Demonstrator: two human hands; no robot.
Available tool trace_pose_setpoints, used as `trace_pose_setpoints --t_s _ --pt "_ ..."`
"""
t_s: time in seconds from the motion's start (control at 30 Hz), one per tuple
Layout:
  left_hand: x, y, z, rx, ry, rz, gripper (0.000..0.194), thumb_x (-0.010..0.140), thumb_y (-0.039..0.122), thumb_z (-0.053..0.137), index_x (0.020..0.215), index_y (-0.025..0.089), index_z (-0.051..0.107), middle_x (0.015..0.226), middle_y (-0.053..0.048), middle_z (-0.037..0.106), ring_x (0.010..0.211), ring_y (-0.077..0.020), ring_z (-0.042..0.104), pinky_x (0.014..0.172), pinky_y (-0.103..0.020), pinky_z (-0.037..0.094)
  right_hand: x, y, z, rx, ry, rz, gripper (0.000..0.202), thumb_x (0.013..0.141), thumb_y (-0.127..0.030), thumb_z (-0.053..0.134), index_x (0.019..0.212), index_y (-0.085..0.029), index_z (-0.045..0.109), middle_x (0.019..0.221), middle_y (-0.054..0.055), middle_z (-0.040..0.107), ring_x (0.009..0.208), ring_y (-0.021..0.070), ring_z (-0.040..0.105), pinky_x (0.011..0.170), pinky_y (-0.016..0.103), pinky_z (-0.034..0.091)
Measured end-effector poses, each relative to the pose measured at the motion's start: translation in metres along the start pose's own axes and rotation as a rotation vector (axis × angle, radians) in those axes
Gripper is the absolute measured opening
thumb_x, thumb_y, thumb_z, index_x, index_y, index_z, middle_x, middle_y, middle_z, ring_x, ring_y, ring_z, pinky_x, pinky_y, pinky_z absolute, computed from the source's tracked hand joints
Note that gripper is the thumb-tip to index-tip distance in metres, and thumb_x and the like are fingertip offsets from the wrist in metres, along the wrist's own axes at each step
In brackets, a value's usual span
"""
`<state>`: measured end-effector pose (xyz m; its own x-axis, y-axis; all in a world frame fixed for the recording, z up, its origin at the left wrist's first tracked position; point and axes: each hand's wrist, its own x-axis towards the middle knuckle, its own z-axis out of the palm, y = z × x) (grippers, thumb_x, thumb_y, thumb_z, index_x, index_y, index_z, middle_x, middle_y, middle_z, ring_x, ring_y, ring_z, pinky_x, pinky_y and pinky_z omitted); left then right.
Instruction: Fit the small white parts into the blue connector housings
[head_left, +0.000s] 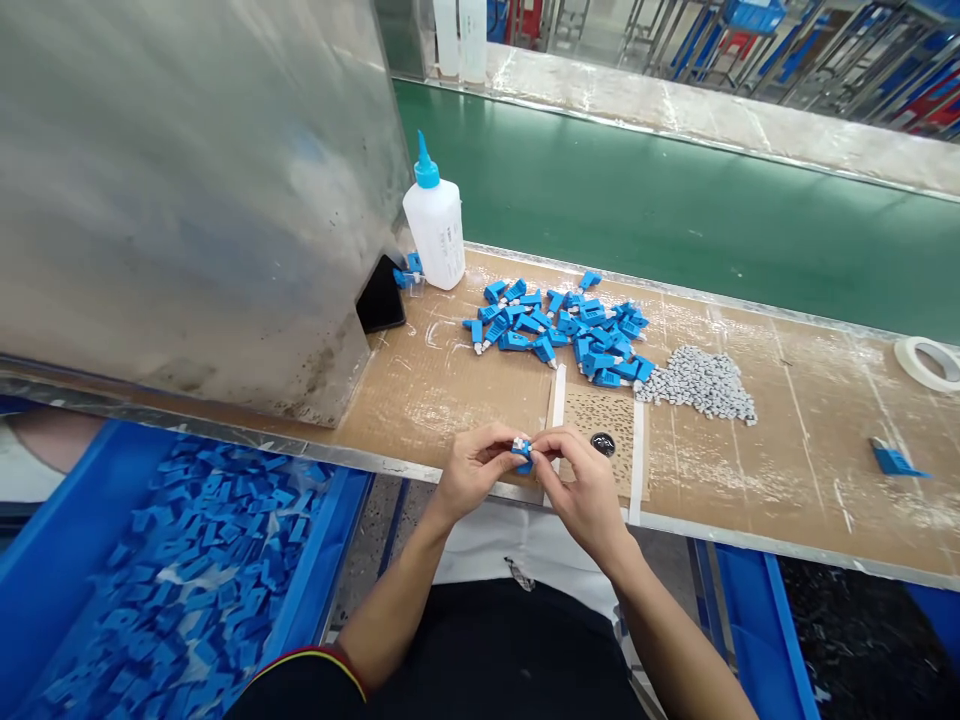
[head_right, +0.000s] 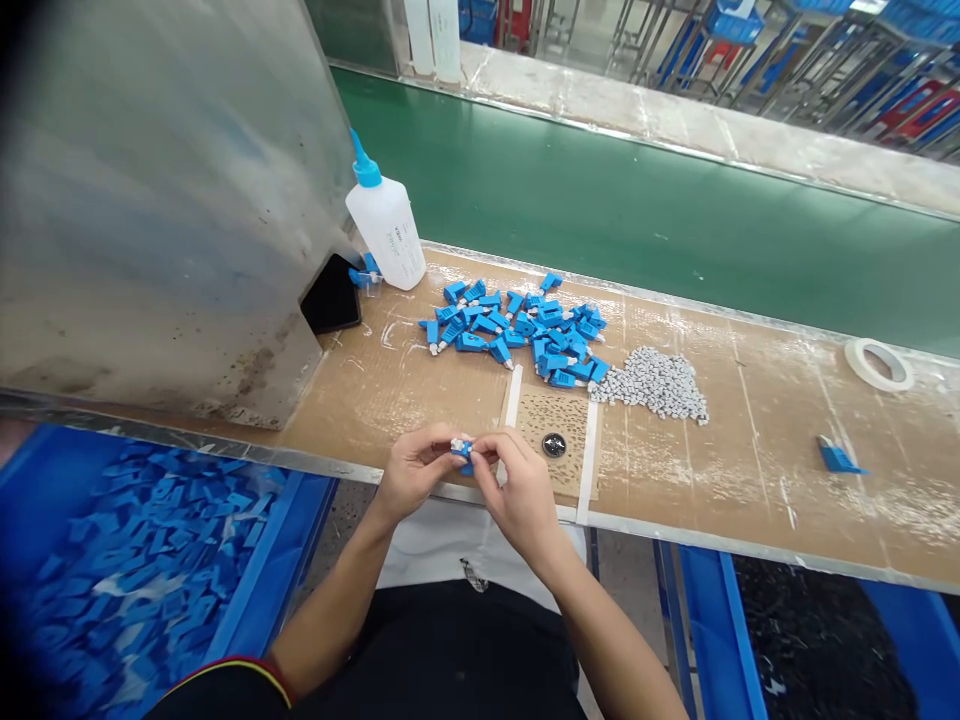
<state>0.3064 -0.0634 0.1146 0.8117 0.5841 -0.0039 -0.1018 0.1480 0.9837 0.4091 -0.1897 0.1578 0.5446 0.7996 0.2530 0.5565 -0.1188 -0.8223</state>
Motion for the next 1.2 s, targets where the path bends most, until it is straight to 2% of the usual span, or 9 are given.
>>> trace_pose_setpoints --t_s 0.27,0.47,0.6,0.7,0.8,0.9,1.0,1.1,1.2 --pt "-0.011 0.01 0.023 -0.068 0.011 -0.149 0.043 0.079 0.044 0.078 0.111 0.016 0.075 0.093 -0.01 0.08 0.083 -0.0238 0.077 0.071 -0.032 0.064 -0.012 0.013 0.004 0.048 0.1 -0.018 0.011 0.091 -0.02 0.06 0.101 -0.022 0.062 0.091 0.004 0.063 0.07 0.0162 0.058 0.062 0.03 0.05" --pt "-0.012 0.024 0.05 0.139 0.055 -0.048 0.031 0.089 0.034 0.066 0.113 0.016 0.074 0.086 -0.007 0.078 0.076 -0.0197 0.073 0.072 -0.028 0.06 -0.017 0.017 0.001 -0.051 0.242 -0.066 0.005 0.094 -0.02 0.058 0.096 -0.024 0.062 0.086 0.004 0.06 0.069 0.0173 0.055 0.062 0.032 0.049" --pt "-0.004 0.03 0.061 0.23 -0.001 -0.032 0.029 0.091 0.031 0.061 0.112 0.016 0.074 0.087 -0.006 0.078 0.075 -0.0186 0.073 0.069 -0.025 0.057 -0.017 0.018 0.002 -0.078 0.314 -0.049 0.005 0.095 -0.021 0.057 0.094 -0.024 0.061 0.083 0.003 0.058 0.066 0.0173 0.053 0.06 0.032 0.047" --pt "0.016 0.038 0.054 0.382 -0.196 -0.008 0.032 0.09 0.03 0.063 0.118 0.019 0.073 0.082 -0.005 0.077 0.068 -0.0178 0.07 0.062 -0.025 0.054 -0.022 0.022 -0.013 -0.119 0.317 -0.037 0.006 0.095 -0.023 0.057 0.098 -0.024 0.062 0.085 0.004 0.06 0.067 0.0178 0.053 0.059 0.032 0.046" --pt "0.048 0.051 0.022 0.574 -0.42 0.124 0.026 0.089 0.028 0.06 0.109 0.025 0.077 0.081 -0.004 0.078 0.069 -0.0194 0.07 0.066 -0.028 0.056 -0.036 0.043 -0.058 -0.256 0.349 0.005 0.012 0.095 -0.03 0.06 0.104 -0.024 0.064 0.086 0.005 0.062 0.067 0.02 0.053 0.061 0.035 0.045" --pt "0.085 0.06 -0.025 0.84 -0.17 0.287 0.029 0.085 0.02 0.051 0.093 0.024 0.078 0.091 -0.008 0.077 0.087 -0.025 0.071 0.085 -0.037 0.056 -0.058 0.088 -0.128 -0.524 0.537 0.174 0.019 0.092 -0.038 0.06 0.101 -0.022 0.066 0.085 0.008 0.063 0.069 0.0227 0.054 0.063 0.037 0.042" --pt "0.116 0.057 -0.062 1.086 -0.099 0.366 0.034 0.081 0.018 0.047 0.098 0.023 0.077 0.115 -0.011 0.071 0.111 -0.0313 0.064 0.104 -0.047 0.047 -0.083 0.137 -0.204 -0.787 0.688 0.385 0.023 0.089 -0.042 0.056 0.088 -0.02 0.065 0.08 0.011 0.062 0.076 0.0275 0.056 0.068 0.039 0.043" --pt "0.128 0.049 -0.074 1.238 -0.161 0.306 0.036 0.085 0.022 0.044 0.106 0.021 0.074 0.116 -0.011 0.066 0.112 -0.0324 0.062 0.104 -0.049 0.046 -0.099 0.171 -0.267 -0.924 0.737 0.607 0.022 0.085 -0.035 0.052 0.087 -0.018 0.066 0.084 0.015 0.063 0.082 0.0305 0.057 0.072 0.042 0.044" --pt "0.121 0.052 -0.066 1.396 -0.147 0.145 0.04 0.091 0.025 0.037 0.113 0.017 0.07 0.109 -0.013 0.063 0.103 -0.0331 0.063 0.098 -0.05 0.048 -0.101 0.187 -0.306 -0.991 0.721 0.701 0.019 0.081 -0.032 0.054 0.085 -0.017 0.067 0.087 0.016 0.062 0.085 0.033 0.058 0.077 0.046 0.045"
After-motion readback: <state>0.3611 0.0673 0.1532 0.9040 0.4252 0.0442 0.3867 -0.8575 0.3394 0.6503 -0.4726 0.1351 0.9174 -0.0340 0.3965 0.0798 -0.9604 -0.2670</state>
